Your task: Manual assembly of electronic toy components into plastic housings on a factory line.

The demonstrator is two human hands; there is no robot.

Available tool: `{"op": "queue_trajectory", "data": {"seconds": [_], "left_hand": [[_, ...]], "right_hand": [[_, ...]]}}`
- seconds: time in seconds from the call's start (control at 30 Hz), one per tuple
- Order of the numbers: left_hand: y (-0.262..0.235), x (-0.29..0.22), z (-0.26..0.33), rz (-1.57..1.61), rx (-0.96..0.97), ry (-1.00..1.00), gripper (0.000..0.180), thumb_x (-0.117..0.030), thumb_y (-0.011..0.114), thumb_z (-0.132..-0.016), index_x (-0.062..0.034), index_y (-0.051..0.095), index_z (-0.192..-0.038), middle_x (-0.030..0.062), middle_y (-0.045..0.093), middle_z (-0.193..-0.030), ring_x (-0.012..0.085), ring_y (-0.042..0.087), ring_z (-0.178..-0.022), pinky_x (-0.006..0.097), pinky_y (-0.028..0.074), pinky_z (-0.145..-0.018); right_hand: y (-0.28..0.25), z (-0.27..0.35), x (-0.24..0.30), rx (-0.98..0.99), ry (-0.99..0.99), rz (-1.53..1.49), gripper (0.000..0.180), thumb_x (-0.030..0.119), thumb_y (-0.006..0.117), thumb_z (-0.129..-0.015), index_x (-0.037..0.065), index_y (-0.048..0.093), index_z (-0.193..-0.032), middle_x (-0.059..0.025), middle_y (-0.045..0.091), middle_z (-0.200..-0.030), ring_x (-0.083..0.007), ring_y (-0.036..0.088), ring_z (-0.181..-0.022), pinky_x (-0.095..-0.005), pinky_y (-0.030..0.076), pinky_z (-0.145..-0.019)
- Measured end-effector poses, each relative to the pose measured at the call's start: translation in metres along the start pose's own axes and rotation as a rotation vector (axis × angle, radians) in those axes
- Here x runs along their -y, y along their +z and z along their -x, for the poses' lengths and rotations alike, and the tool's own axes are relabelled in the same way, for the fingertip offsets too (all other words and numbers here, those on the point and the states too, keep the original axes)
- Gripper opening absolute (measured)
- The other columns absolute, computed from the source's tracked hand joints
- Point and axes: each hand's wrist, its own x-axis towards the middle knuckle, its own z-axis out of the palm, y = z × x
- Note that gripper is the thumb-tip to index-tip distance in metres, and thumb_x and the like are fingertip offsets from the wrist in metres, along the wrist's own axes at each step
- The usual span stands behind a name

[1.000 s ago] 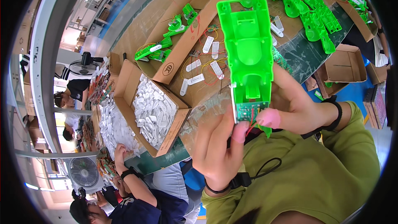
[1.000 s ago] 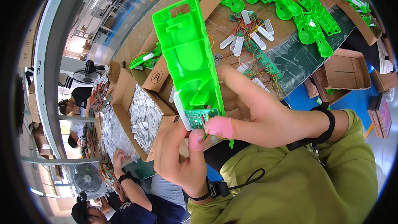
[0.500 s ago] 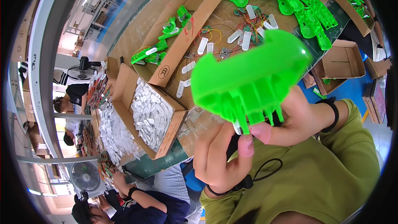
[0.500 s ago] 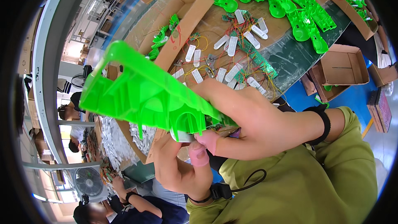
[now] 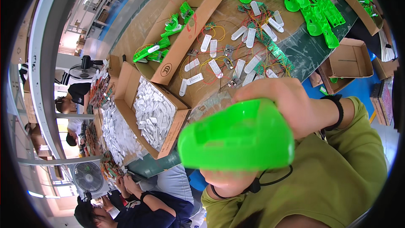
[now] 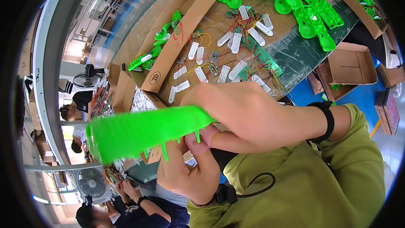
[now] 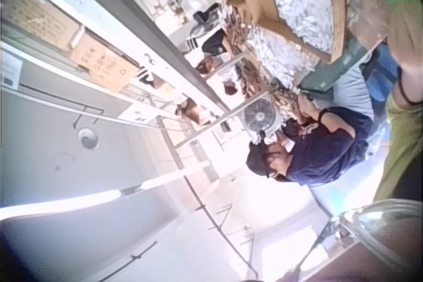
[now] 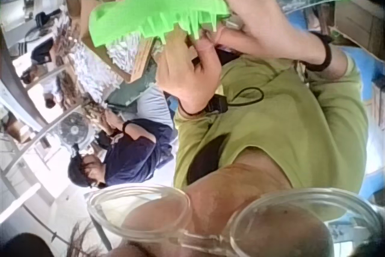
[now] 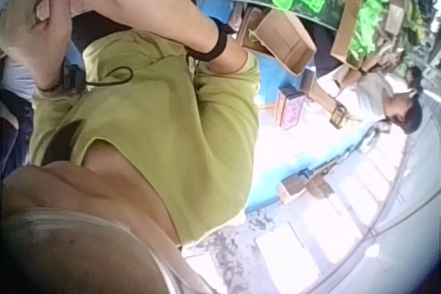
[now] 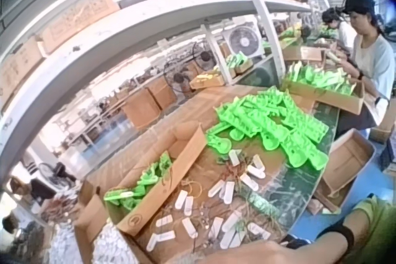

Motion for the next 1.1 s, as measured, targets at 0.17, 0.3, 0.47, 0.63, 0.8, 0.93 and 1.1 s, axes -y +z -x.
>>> {"op": "queue_trajectory", "data": {"seconds": [0.17, 0.3, 0.47, 0.63, 0.8, 0.93, 1.1], "left_hand": [[0.018, 0.014, -0.01, 0.539, 0.105, -0.017, 0.031, -0.01, 0.056, -0.073, 0.0047, 0.053, -0.1, 0.0123, 0.059, -0.085, 0.0205, 0.059, -0.075, 0.029, 0.045, -0.066], [0.048, 0.038, 0.02, 0.865, 0.419, -0.206, 0.031, -0.013, 0.053, -0.078, 0.0042, 0.049, -0.104, 0.012, 0.058, -0.087, 0.0186, 0.056, -0.081, 0.029, 0.044, -0.072], [0.049, 0.049, 0.036, 1.167, 0.92, -0.328, 0.027, -0.015, 0.046, -0.085, 0.0016, 0.047, -0.106, 0.0138, 0.058, -0.089, 0.0195, 0.055, -0.084, 0.031, 0.044, -0.073], [0.032, 0.047, 0.034, 1.314, 0.82, -0.58, 0.025, -0.017, 0.044, -0.086, 0.0, 0.046, -0.104, 0.0139, 0.06, -0.08, 0.0167, 0.057, -0.067, 0.025, 0.045, -0.062], [0.005, 0.07, 0.03, 1.974, 0.548, -0.385, 0.059, -0.017, 0.057, -0.077, 0.0042, 0.023, -0.121, 0.0195, 0.057, -0.083, 0.0219, 0.058, -0.072, 0.027, 0.046, -0.065], [-0.021, 0.053, -0.018, 2.312, 0.379, -0.364, 0.077, -0.017, 0.066, -0.07, 0.0062, 0.015, -0.124, 0.0292, 0.046, -0.106, 0.0305, 0.055, -0.088, 0.033, 0.047, -0.072], [-0.006, 0.057, -0.045, 1.901, 0.552, -0.095, 0.087, -0.02, 0.067, -0.07, 0.007, 0.006, -0.127, 0.0362, 0.03, -0.12, 0.0389, 0.053, -0.092, 0.041, 0.047, -0.073]], "right_hand": [[-0.02, 0.0, 0.003, 0.134, 0.197, -0.113, 0.036, 0.011, 0.057, -0.074, -0.002, 0.042, -0.105, -0.0121, 0.051, -0.085, -0.0256, 0.055, -0.069, -0.03, 0.044, -0.058], [-0.011, 0.002, -0.001, -0.009, 0.262, -0.373, 0.041, 0.013, 0.054, -0.08, -0.002, 0.036, -0.113, -0.0083, 0.05, -0.09, -0.0118, 0.05, -0.079, -0.0248, 0.041, -0.069], [-0.028, 0.006, 0.0, -0.016, 0.449, -0.519, 0.04, 0.008, 0.052, -0.081, -0.003, 0.035, -0.115, -0.0073, 0.05, -0.096, -0.0093, 0.05, -0.083, -0.025, 0.042, -0.072], [-0.038, 0.011, -0.011, -0.107, 0.36, -0.208, 0.04, 0.013, 0.054, -0.081, -0.001, 0.038, -0.115, -0.007, 0.05, -0.098, -0.0103, 0.05, -0.085, -0.0253, 0.043, -0.073], [-0.046, 0.015, -0.011, -0.053, 0.526, -0.435, 0.037, 0.021, 0.047, -0.086, -0.002, 0.039, -0.114, -0.0066, 0.049, -0.097, -0.012, 0.048, -0.085, -0.0257, 0.041, -0.073], [-0.037, 0.015, -0.002, 0.052, 0.533, -0.439, 0.036, 0.024, 0.036, -0.09, -0.003, 0.042, -0.112, -0.0069, 0.049, -0.098, -0.0119, 0.044, -0.093, -0.0261, 0.035, -0.082], [-0.041, 0.024, 0.001, 0.093, 0.629, -0.547, 0.034, 0.023, 0.036, -0.09, -0.003, 0.043, -0.11, -0.0077, 0.05, -0.099, -0.0125, 0.044, -0.095, -0.0262, 0.035, -0.083]]}}
